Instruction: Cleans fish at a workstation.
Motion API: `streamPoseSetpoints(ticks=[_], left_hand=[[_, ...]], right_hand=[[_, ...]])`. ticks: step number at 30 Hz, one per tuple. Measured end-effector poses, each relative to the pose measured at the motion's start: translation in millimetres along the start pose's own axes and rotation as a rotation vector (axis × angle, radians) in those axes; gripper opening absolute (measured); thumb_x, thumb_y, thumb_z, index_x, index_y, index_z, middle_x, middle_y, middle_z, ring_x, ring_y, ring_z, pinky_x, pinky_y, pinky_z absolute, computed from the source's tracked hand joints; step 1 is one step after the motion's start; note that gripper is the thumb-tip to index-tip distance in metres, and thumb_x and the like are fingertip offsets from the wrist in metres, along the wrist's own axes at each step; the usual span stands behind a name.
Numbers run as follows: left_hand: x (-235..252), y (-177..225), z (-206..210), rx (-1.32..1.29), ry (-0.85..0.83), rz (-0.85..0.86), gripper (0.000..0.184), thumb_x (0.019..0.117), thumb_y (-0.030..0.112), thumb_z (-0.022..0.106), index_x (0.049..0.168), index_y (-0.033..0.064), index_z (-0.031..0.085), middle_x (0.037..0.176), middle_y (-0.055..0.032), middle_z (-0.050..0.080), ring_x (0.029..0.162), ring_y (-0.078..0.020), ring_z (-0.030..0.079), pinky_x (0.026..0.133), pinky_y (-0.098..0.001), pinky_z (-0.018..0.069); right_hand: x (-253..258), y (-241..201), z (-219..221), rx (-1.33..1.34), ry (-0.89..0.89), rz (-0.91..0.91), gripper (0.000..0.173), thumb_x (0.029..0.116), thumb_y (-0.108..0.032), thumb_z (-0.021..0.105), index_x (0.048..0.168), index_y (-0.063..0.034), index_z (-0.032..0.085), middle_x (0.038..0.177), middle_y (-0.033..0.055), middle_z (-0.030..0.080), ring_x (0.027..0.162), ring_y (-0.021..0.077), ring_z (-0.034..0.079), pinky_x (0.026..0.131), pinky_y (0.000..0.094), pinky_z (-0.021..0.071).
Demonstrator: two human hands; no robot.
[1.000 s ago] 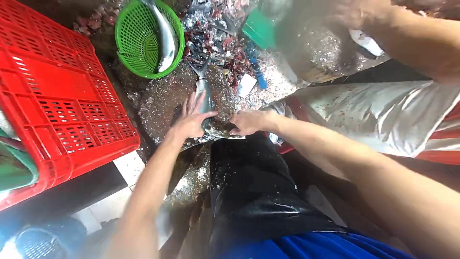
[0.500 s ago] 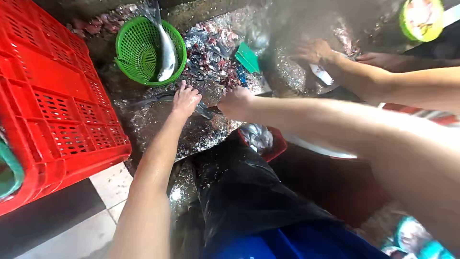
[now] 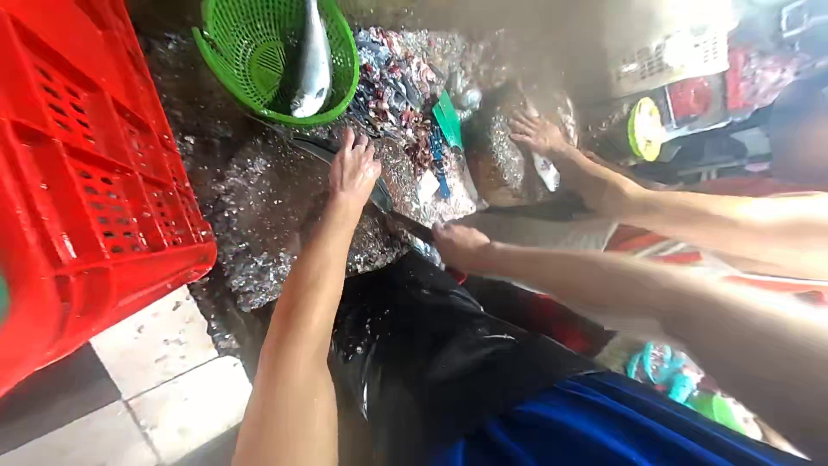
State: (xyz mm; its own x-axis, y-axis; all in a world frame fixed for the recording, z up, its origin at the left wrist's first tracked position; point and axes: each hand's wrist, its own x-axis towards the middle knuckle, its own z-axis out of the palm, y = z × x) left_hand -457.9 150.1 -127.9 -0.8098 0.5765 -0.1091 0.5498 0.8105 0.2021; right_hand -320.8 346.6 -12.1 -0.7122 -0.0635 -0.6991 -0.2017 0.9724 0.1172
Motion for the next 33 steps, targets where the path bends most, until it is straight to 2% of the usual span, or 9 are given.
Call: streamPoseSetpoints(ticks=[3, 5, 8, 12, 14, 18, 25, 28, 33], left_hand=[[-44, 18, 2, -0.408, 0.235, -0.412, 0.079, 0.0815, 0.004, 0.071, 0.155, 0.0186, 0.045, 0.163, -0.0191, 0.034, 0.148, -0.0424, 0.035, 0.117, -0.067, 0.0277], [-55, 41, 4, -0.789, 0.481, -0.797, 0.09, 0.0796, 0.024, 0.077, 0.156, 0.0059, 0.033, 0.156, -0.0245, 0.038, 0.143, -0.0419, 0.039, 0.115, -0.0595, 0.0372], [-32, 57, 6, -1.1, 0.414, -1.211, 0.114, 0.0725, 0.034, 0.091, 0.155, -0.0035, 0.021, 0.129, -0.0266, 0.062, 0.119, -0.0363, 0.064, 0.1, -0.052, 0.0544], [-37, 73, -23, -0.875, 0.332, -1.177, 0.099, 0.0801, 0.03, 0.081, 0.154, -0.002, 0.024, 0.116, -0.0237, 0.068, 0.099, -0.0366, 0.071, 0.083, -0.0564, 0.0603], [-44, 76, -22, -0.722, 0.23, -1.157, 0.102, 0.0816, 0.036, 0.079, 0.161, 0.0045, 0.024, 0.137, -0.0189, 0.062, 0.103, -0.0321, 0.072, 0.083, -0.0519, 0.0617], [-49, 78, 13, -0.828, 0.208, -1.055, 0.073, 0.1026, 0.058, 0.05, 0.16, 0.0163, 0.032, 0.154, -0.0186, 0.048, 0.105, -0.0325, 0.072, 0.087, -0.0525, 0.0614], [-82, 87, -10, -0.783, 0.109, -1.101, 0.057, 0.1057, 0.028, 0.052, 0.158, 0.0116, 0.035, 0.154, -0.0222, 0.045, 0.113, -0.0369, 0.068, 0.094, -0.0543, 0.0587], [-79, 94, -2, -0.688, 0.016, -1.178, 0.058, 0.1055, 0.032, 0.05, 0.156, 0.0081, 0.034, 0.133, -0.0244, 0.062, 0.105, -0.0404, 0.07, 0.088, -0.0584, 0.0585], [-66, 110, 1, -0.671, 0.044, -1.217, 0.06, 0.1038, 0.029, 0.054, 0.151, -0.0003, 0.03, 0.111, -0.0282, 0.067, 0.097, -0.0435, 0.071, 0.082, -0.059, 0.0591]], right_hand=[[11, 3, 19, 0.039, -0.177, 0.083, 0.03, 0.1033, -0.023, 0.056, 0.127, -0.0044, 0.056, 0.108, 0.0239, 0.069, 0.098, 0.046, 0.07, 0.077, 0.0656, 0.0574], [11, 15, 7, 0.072, -0.219, 0.049, 0.034, 0.104, -0.023, 0.053, 0.132, -0.0041, 0.055, 0.113, 0.027, 0.068, 0.105, 0.0491, 0.068, 0.082, 0.0688, 0.0547], [-2, 54, -2, 0.226, -0.252, 0.083, 0.039, 0.1029, -0.034, 0.056, 0.133, -0.0092, 0.06, 0.118, 0.0263, 0.068, 0.11, 0.049, 0.067, 0.088, 0.073, 0.0521], [29, 84, -24, 0.503, 0.363, -0.036, 0.046, 0.1053, -0.038, 0.054, 0.136, -0.0035, 0.061, 0.112, 0.0233, 0.071, 0.105, 0.04, 0.07, 0.093, 0.0643, 0.0543], [84, 65, -22, 0.584, 0.628, -0.143, 0.056, 0.1075, -0.035, 0.051, 0.148, 0.0025, 0.047, 0.117, 0.0264, 0.07, 0.105, 0.0413, 0.071, 0.095, 0.0612, 0.0551], [159, 42, 2, 0.356, 0.497, -0.107, 0.065, 0.1089, -0.042, 0.04, 0.157, 0.002, 0.033, 0.123, 0.0367, 0.064, 0.113, 0.0556, 0.064, 0.097, 0.0695, 0.0503], [132, 38, -15, 0.336, 0.461, -0.194, 0.071, 0.1066, -0.045, 0.048, 0.157, 0.0039, 0.033, 0.142, 0.0378, 0.052, 0.128, 0.0555, 0.055, 0.105, 0.0691, 0.045], [114, 44, -3, 0.424, 0.529, -0.109, 0.08, 0.099, -0.049, 0.059, 0.154, 0.0037, 0.037, 0.154, 0.0383, 0.036, 0.14, 0.0558, 0.042, 0.111, 0.072, 0.0373], [103, 42, 29, 0.561, 0.676, -0.248, 0.071, 0.0962, -0.045, 0.063, 0.148, 0.0006, 0.046, 0.152, 0.0325, 0.043, 0.141, 0.0491, 0.043, 0.114, 0.0649, 0.0381]])
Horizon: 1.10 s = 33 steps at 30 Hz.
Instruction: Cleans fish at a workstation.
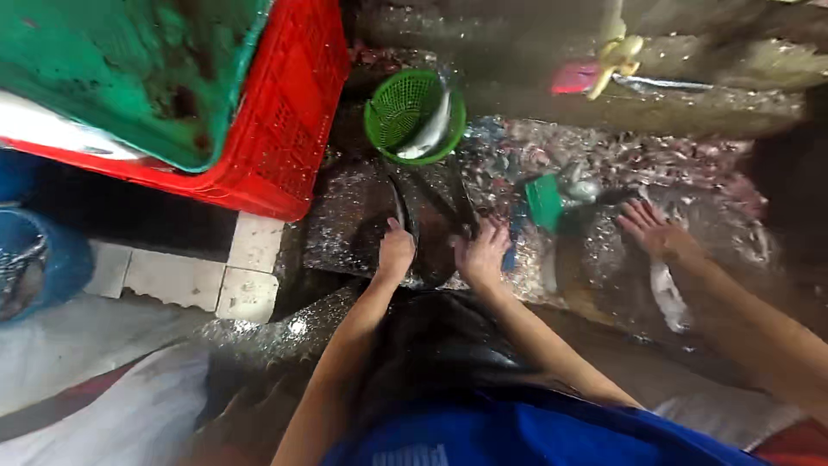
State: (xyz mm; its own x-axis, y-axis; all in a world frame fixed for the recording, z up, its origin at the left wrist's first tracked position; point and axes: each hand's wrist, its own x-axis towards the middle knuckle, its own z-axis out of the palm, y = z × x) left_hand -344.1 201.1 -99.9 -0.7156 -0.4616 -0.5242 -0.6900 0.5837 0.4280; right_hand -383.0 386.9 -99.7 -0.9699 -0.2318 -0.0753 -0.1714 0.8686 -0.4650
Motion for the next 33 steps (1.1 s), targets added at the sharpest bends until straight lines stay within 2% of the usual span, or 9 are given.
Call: streamPoseSetpoints(ticks=[2, 6, 16, 19, 21, 25, 28, 30, 33], left_hand=[[-5, 8, 0, 0.029, -0.014, -0.005, 0.06, 0.1037, 0.026, 0.056, 0.15, -0.0001, 0.027, 0.111, -0.0281, 0.066, 0.095, -0.0434, 0.071, 0.08, -0.0588, 0.0596], [1, -2, 6, 0.018, -0.038, 0.06, 0.062, 0.1026, 0.022, 0.058, 0.151, 0.0003, 0.027, 0.106, -0.0279, 0.068, 0.095, -0.045, 0.071, 0.079, -0.0601, 0.0595], [14, -38, -3, -0.246, 0.0, 0.128, 0.051, 0.1055, 0.031, 0.053, 0.143, -0.0019, 0.045, 0.113, -0.0265, 0.068, 0.103, -0.0408, 0.069, 0.089, -0.0593, 0.0559], [14, -57, -2, -0.511, 0.036, 0.107, 0.043, 0.1045, 0.031, 0.057, 0.139, 0.0055, 0.055, 0.12, -0.0213, 0.068, 0.107, -0.0353, 0.068, 0.092, -0.0578, 0.0554], [17, -70, -4, -0.86, 0.001, 0.124, 0.032, 0.1039, 0.024, 0.059, 0.131, 0.0073, 0.061, 0.115, -0.0127, 0.07, 0.1, -0.0228, 0.069, 0.087, -0.0459, 0.0585], [25, -77, -8, -1.403, -0.269, -0.079, 0.025, 0.1058, 0.021, 0.042, 0.123, 0.0154, 0.06, 0.097, -0.0028, 0.07, 0.081, -0.0145, 0.068, 0.068, -0.036, 0.0592], [19, -70, -21, -0.973, 0.09, -0.025, 0.037, 0.1034, 0.019, 0.059, 0.139, 0.0088, 0.056, 0.121, -0.0129, 0.068, 0.108, -0.0238, 0.066, 0.092, -0.0455, 0.0564], [12, -62, -28, -0.561, 0.335, 0.159, 0.053, 0.1044, 0.028, 0.059, 0.149, 0.0092, 0.038, 0.118, -0.0157, 0.069, 0.105, -0.0298, 0.068, 0.092, -0.0511, 0.0576], [14, -34, -35, -0.409, 0.183, 0.228, 0.059, 0.107, 0.032, 0.053, 0.156, 0.0077, 0.031, 0.11, -0.021, 0.07, 0.096, -0.0343, 0.071, 0.087, -0.0551, 0.0588]], right_hand=[[5, -20, 11, 0.156, -0.192, -0.032, 0.07, 0.0991, -0.052, 0.058, 0.148, -0.0033, 0.044, 0.143, 0.0234, 0.054, 0.129, 0.0371, 0.058, 0.106, 0.0547, 0.0512], [46, -53, 47, 0.275, -0.52, 0.163, 0.065, 0.0998, -0.052, 0.058, 0.141, -0.0022, 0.049, 0.116, 0.026, 0.069, 0.107, 0.0435, 0.069, 0.09, 0.0652, 0.0554], [57, -55, 53, 0.359, -0.531, 0.217, 0.044, 0.0999, -0.04, 0.066, 0.114, 0.0019, 0.069, 0.109, 0.0248, 0.071, 0.107, 0.0404, 0.069, 0.094, 0.063, 0.0536], [42, -47, 64, 0.812, -0.485, 0.305, 0.036, 0.1031, -0.031, 0.064, 0.119, 0.0004, 0.067, 0.106, 0.0165, 0.073, 0.097, 0.027, 0.073, 0.089, 0.0501, 0.0613], [29, -48, 60, 1.132, -0.488, 0.375, 0.034, 0.1059, -0.027, 0.059, 0.131, -0.0047, 0.059, 0.113, 0.011, 0.072, 0.099, 0.021, 0.072, 0.089, 0.0445, 0.0612], [24, -59, 62, 1.516, -0.509, 0.386, 0.021, 0.1076, -0.015, 0.049, 0.125, -0.0074, 0.058, 0.107, 0.0066, 0.071, 0.097, 0.0176, 0.07, 0.091, 0.0439, 0.0599], [30, -57, 65, 1.319, -0.484, 0.321, 0.03, 0.1074, -0.027, 0.054, 0.128, -0.0059, 0.062, 0.109, 0.0096, 0.072, 0.097, 0.0198, 0.071, 0.089, 0.044, 0.0605], [30, -58, 62, 1.047, -0.452, 0.276, 0.042, 0.1069, -0.043, 0.054, 0.131, -0.0097, 0.063, 0.109, 0.0109, 0.073, 0.095, 0.0218, 0.073, 0.086, 0.0462, 0.0615], [38, -75, 55, 0.631, -0.403, 0.175, 0.042, 0.1064, -0.042, 0.053, 0.127, -0.0068, 0.063, 0.101, 0.0159, 0.073, 0.092, 0.0295, 0.072, 0.085, 0.0553, 0.0592]])
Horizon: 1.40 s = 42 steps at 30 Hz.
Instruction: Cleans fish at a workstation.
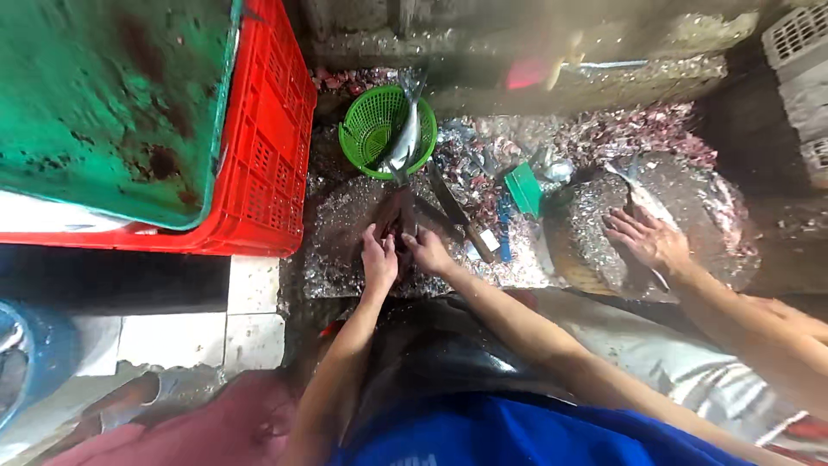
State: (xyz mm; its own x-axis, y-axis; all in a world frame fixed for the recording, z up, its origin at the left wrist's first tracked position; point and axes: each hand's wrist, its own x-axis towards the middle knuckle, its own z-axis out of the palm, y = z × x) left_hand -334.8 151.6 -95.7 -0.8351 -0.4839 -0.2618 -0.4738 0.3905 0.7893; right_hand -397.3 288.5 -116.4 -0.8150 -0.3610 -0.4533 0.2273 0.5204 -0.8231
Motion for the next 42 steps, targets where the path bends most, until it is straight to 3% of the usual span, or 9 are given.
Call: streamPoseSetpoints(ticks=[7, 10, 13, 16, 19, 23, 31, 36, 42], left_hand=[[17, 13, 31, -0.558, -0.056, -0.431, 0.046, 0.1025, 0.037, 0.063, 0.129, -0.0003, 0.062, 0.125, -0.0188, 0.067, 0.119, -0.028, 0.063, 0.101, -0.0494, 0.0518], [24, 10, 29, -0.682, -0.107, -0.65, 0.052, 0.0999, 0.039, 0.066, 0.139, 0.0062, 0.057, 0.137, -0.0164, 0.06, 0.128, -0.0291, 0.056, 0.104, -0.0562, 0.0476], [28, -14, 25, -0.961, 0.032, -0.724, 0.028, 0.1035, 0.037, 0.057, 0.086, 0.0153, 0.053, 0.069, 0.0, 0.049, 0.06, -0.0142, 0.051, 0.058, -0.0335, 0.0502], [21, -40, -11, -1.166, 0.2, -0.692, 0.04, 0.1077, 0.041, 0.045, 0.074, 0.0203, 0.041, 0.054, 0.0049, 0.039, 0.045, -0.0123, 0.044, 0.048, -0.0319, 0.0483], [16, -54, -32, -0.903, 0.363, -0.325, 0.024, 0.1084, 0.019, 0.046, 0.092, 0.0054, 0.057, 0.07, -0.0037, 0.06, 0.06, -0.0158, 0.062, 0.061, -0.0347, 0.0585], [24, -53, -26, -0.268, -0.351, 0.248, 0.048, 0.0966, 0.014, 0.067, 0.142, 0.0012, 0.058, 0.141, -0.0143, 0.063, 0.127, -0.0229, 0.063, 0.109, -0.0448, 0.0525], [43, -8, -22, 0.335, -0.775, 0.152, 0.053, 0.0849, 0.029, 0.082, 0.128, 0.0029, 0.065, 0.112, -0.0189, 0.072, 0.095, -0.0273, 0.073, 0.089, -0.0491, 0.0606], [41, -12, -9, 0.437, -0.805, 0.318, 0.038, 0.0895, 0.021, 0.073, 0.119, -0.0028, 0.068, 0.119, -0.0207, 0.07, 0.116, -0.0314, 0.066, 0.105, -0.0511, 0.0508], [34, -42, -2, 0.556, -0.751, 0.673, 0.03, 0.1004, 0.019, 0.054, 0.108, -0.0054, 0.07, 0.111, -0.0218, 0.07, 0.108, -0.0336, 0.069, 0.1, -0.0471, 0.054]], right_hand=[[-6, -30, -1, -0.412, -0.027, 0.083, 0.055, 0.1078, -0.05, 0.036, 0.136, -0.0042, 0.047, 0.103, 0.0189, 0.071, 0.1, 0.0363, 0.072, 0.087, 0.0571, 0.0578], [1, -23, -2, -0.387, -0.088, 0.099, 0.053, 0.1061, -0.046, 0.045, 0.136, -0.0029, 0.05, 0.109, 0.0212, 0.07, 0.106, 0.0371, 0.071, 0.093, 0.0572, 0.0558], [8, -13, -5, -0.376, -0.112, 0.111, 0.05, 0.1032, -0.038, 0.055, 0.136, -0.0005, 0.051, 0.11, 0.0236, 0.069, 0.105, 0.0391, 0.07, 0.092, 0.0594, 0.0557], [12, 3, -9, -0.351, -0.106, 0.088, 0.05, 0.1037, -0.036, 0.058, 0.14, -0.0026, 0.048, 0.106, 0.0232, 0.07, 0.099, 0.0397, 0.071, 0.087, 0.0608, 0.0571], [15, 11, -8, -0.344, -0.09, -0.007, 0.048, 0.105, -0.039, 0.055, 0.139, -0.0056, 0.048, 0.097, 0.02, 0.071, 0.089, 0.0364, 0.073, 0.08, 0.0595, 0.0587], [12, 7, 1, -0.311, -0.067, -0.04, 0.047, 0.1044, -0.036, 0.058, 0.141, -0.0085, 0.047, 0.097, 0.02, 0.071, 0.085, 0.0366, 0.072, 0.076, 0.0607, 0.0589], [13, 0, 0, -0.279, -0.069, -0.017, 0.041, 0.1063, -0.034, 0.052, 0.134, -0.0041, 0.05, 0.096, 0.02, 0.07, 0.088, 0.0361, 0.072, 0.078, 0.0596, 0.0582], [12, 1, 2, -0.253, -0.058, 0.002, 0.042, 0.1072, -0.035, 0.051, 0.137, -0.0058, 0.05, 0.099, 0.0191, 0.071, 0.093, 0.0347, 0.073, 0.084, 0.0579, 0.0586], [9, 2, -2, -0.339, -0.114, -0.028, 0.047, 0.1067, -0.035, 0.053, 0.139, -0.0021, 0.047, 0.102, 0.0223, 0.07, 0.096, 0.038, 0.072, 0.087, 0.0583, 0.0575]])
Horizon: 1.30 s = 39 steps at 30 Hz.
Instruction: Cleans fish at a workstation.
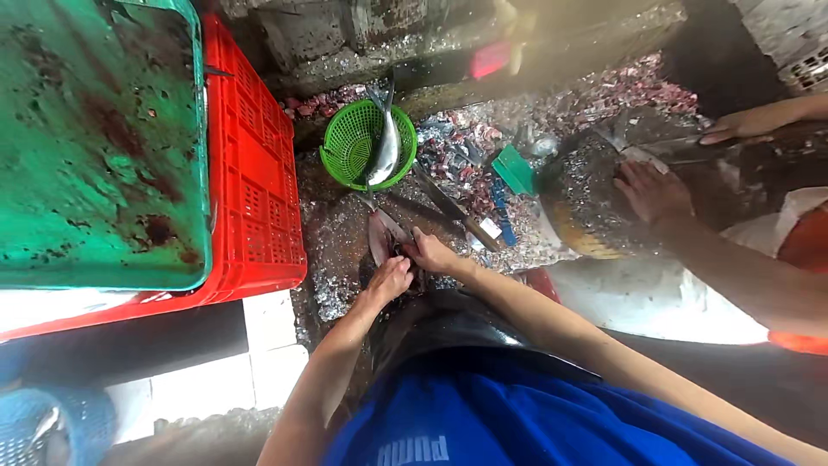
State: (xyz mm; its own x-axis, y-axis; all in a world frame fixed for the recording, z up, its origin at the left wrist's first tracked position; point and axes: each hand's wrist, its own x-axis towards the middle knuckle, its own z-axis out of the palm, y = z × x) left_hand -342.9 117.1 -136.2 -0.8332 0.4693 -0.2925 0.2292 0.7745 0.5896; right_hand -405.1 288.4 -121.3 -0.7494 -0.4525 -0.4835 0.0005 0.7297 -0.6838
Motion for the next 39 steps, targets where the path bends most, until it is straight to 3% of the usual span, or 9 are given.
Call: streamPoseSetpoints(ticks=[6, 9, 12, 15, 19, 22, 26, 33, 39], left_hand=[[-29, -14, 8, -0.172, 0.282, 0.181, 0.029, 0.1063, 0.017, 0.05, 0.094, -0.0001, 0.07, 0.091, -0.0133, 0.069, 0.088, -0.0228, 0.07, 0.085, -0.0382, 0.0585], [-51, -4, -9, -0.7, 0.613, 0.02, 0.027, 0.1038, 0.007, 0.048, 0.099, -0.0031, 0.072, 0.082, -0.0071, 0.072, 0.072, -0.0132, 0.068, 0.069, -0.032, 0.0602], [-61, 6, -57, -1.308, 0.806, -0.082, 0.033, 0.1079, 0.018, 0.038, 0.093, 0.0077, 0.066, 0.079, -0.0037, 0.071, 0.067, -0.0145, 0.067, 0.063, -0.032, 0.0592], [-59, 4, -84, -1.702, 0.729, 0.047, 0.021, 0.1007, 0.017, 0.048, 0.109, 0.0142, 0.067, 0.102, -0.0081, 0.072, 0.091, -0.0226, 0.07, 0.084, -0.0405, 0.0598], [-43, 21, -91, -1.577, 0.614, 0.167, 0.04, 0.0978, 0.01, 0.045, 0.136, 0.0087, 0.056, 0.138, -0.0176, 0.062, 0.124, -0.031, 0.063, 0.105, -0.0469, 0.0527], [-27, 38, -87, -1.413, 0.617, 0.165, 0.045, 0.0962, 0.01, 0.049, 0.141, 0.0084, 0.056, 0.14, -0.014, 0.062, 0.124, -0.0264, 0.062, 0.101, -0.0453, 0.0543], [-15, 48, -86, -1.315, 0.539, 0.23, 0.049, 0.0948, 0.012, 0.05, 0.144, 0.0088, 0.054, 0.146, -0.0117, 0.057, 0.125, -0.0229, 0.06, 0.098, -0.0416, 0.0549], [-14, 63, -89, -1.555, 0.354, 0.185, 0.054, 0.1027, 0.03, 0.042, 0.155, 0.0153, 0.042, 0.16, -0.011, 0.044, 0.139, -0.026, 0.052, 0.105, -0.0429, 0.0518], [-17, 59, -89, -1.528, 0.284, 0.25, 0.066, 0.0959, 0.024, 0.049, 0.159, 0.0148, 0.034, 0.164, -0.0105, 0.036, 0.134, -0.0246, 0.054, 0.098, -0.042, 0.0555]], right_hand=[[-3, -1, -8, -0.162, -0.034, 0.064, 0.046, 0.1087, -0.037, 0.047, 0.141, -0.0051, 0.046, 0.102, 0.0228, 0.07, 0.097, 0.0411, 0.072, 0.085, 0.0607, 0.0575], [0, 1, -12, -0.221, -0.047, 0.156, 0.047, 0.1083, -0.039, 0.047, 0.144, -0.0081, 0.044, 0.106, 0.024, 0.07, 0.1, 0.044, 0.071, 0.084, 0.064, 0.057], [-6, -2, -19, -0.304, 0.084, 0.173, 0.054, 0.1054, -0.046, 0.052, 0.141, -0.0053, 0.049, 0.115, 0.026, 0.068, 0.105, 0.0462, 0.069, 0.086, 0.0665, 0.0554], [-15, -20, -27, -0.213, 0.385, -0.095, 0.053, 0.0991, -0.042, 0.065, 0.135, -0.0046, 0.057, 0.128, 0.0229, 0.062, 0.112, 0.0403, 0.065, 0.092, 0.0615, 0.0549], [-42, -64, -46, 0.228, 0.365, -0.393, 0.026, 0.1031, -0.025, 0.06, 0.125, -0.0113, 0.061, 0.097, 0.0068, 0.071, 0.076, 0.0174, 0.07, 0.07, 0.0418, 0.0622], [-46, -75, -53, 0.461, 0.128, -0.359, 0.023, 0.1064, -0.026, 0.053, 0.115, -0.0098, 0.066, 0.084, 0.008, 0.07, 0.063, 0.0188, 0.067, 0.059, 0.0397, 0.0601], [-40, -82, -72, 0.474, -0.018, -0.227, 0.03, 0.1076, -0.027, 0.05, 0.115, -0.0048, 0.069, 0.087, 0.0105, 0.07, 0.071, 0.0194, 0.066, 0.07, 0.0425, 0.0583], [-51, -78, -80, 0.423, -0.033, -0.411, 0.021, 0.1039, -0.014, 0.052, 0.105, -0.002, 0.07, 0.084, 0.009, 0.068, 0.072, 0.0166, 0.065, 0.07, 0.0386, 0.0582], [-52, -80, -96, 0.402, -0.074, -0.257, 0.027, 0.1075, -0.021, 0.05, 0.109, -0.0016, 0.069, 0.078, 0.0093, 0.068, 0.061, 0.0174, 0.064, 0.061, 0.0377, 0.0584]])
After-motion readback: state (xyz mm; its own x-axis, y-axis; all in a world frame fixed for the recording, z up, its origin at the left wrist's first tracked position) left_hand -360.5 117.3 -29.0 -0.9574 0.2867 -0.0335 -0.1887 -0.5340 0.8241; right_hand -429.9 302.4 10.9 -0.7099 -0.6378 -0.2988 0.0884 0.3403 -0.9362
